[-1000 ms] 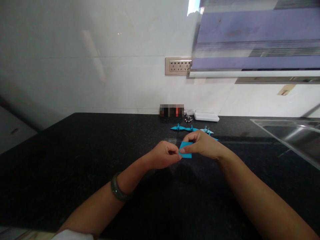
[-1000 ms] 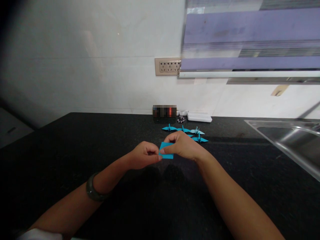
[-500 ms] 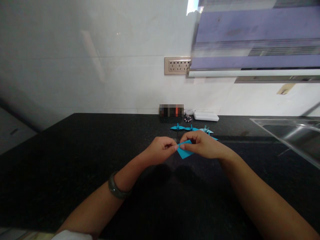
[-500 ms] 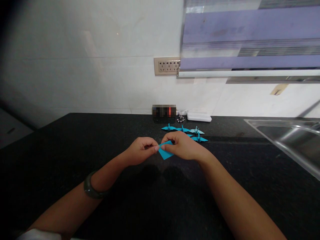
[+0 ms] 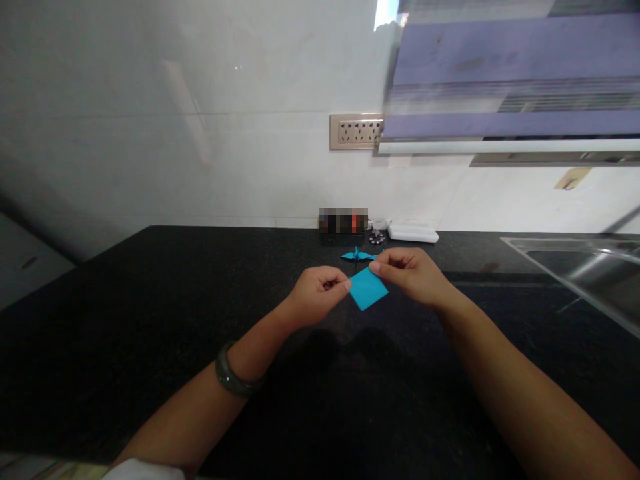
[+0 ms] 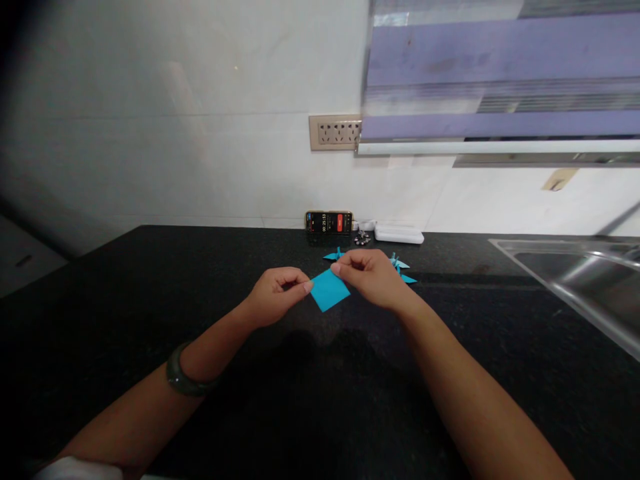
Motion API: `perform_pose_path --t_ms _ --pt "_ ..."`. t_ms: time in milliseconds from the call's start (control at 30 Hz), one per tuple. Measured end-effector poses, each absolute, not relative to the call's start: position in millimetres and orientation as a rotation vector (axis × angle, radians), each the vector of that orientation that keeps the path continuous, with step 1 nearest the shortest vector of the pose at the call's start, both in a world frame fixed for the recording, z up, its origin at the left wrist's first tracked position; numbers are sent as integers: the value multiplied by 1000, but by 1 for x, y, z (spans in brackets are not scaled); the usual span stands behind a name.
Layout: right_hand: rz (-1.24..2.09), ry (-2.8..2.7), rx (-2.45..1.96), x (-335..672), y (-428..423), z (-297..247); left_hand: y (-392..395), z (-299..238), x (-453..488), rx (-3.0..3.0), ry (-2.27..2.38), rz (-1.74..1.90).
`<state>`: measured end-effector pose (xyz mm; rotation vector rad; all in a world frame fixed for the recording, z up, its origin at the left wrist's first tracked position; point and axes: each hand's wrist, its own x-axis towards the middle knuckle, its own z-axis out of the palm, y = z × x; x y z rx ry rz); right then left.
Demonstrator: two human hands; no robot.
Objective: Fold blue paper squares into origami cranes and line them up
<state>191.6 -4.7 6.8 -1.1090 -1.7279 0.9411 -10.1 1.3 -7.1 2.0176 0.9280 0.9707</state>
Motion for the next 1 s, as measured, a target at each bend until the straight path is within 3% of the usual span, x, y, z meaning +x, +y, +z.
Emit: perform_pose_path --t_ms 100,167,533,1000 --pt "983 -1367 -1123 183 -3 1 4 -10 -7 1777 1010 1163" --pt "1188 -1322 -1115 172 -4 -5 4 -11 -5 1651 1032 1258" --pt "1562 -921 -883 148 -8 -15 -2 -16 6 1516 994 1241" --pt "1225 -1144 -1007 151 -10 -9 -7 -11 5 1624 994 1025"
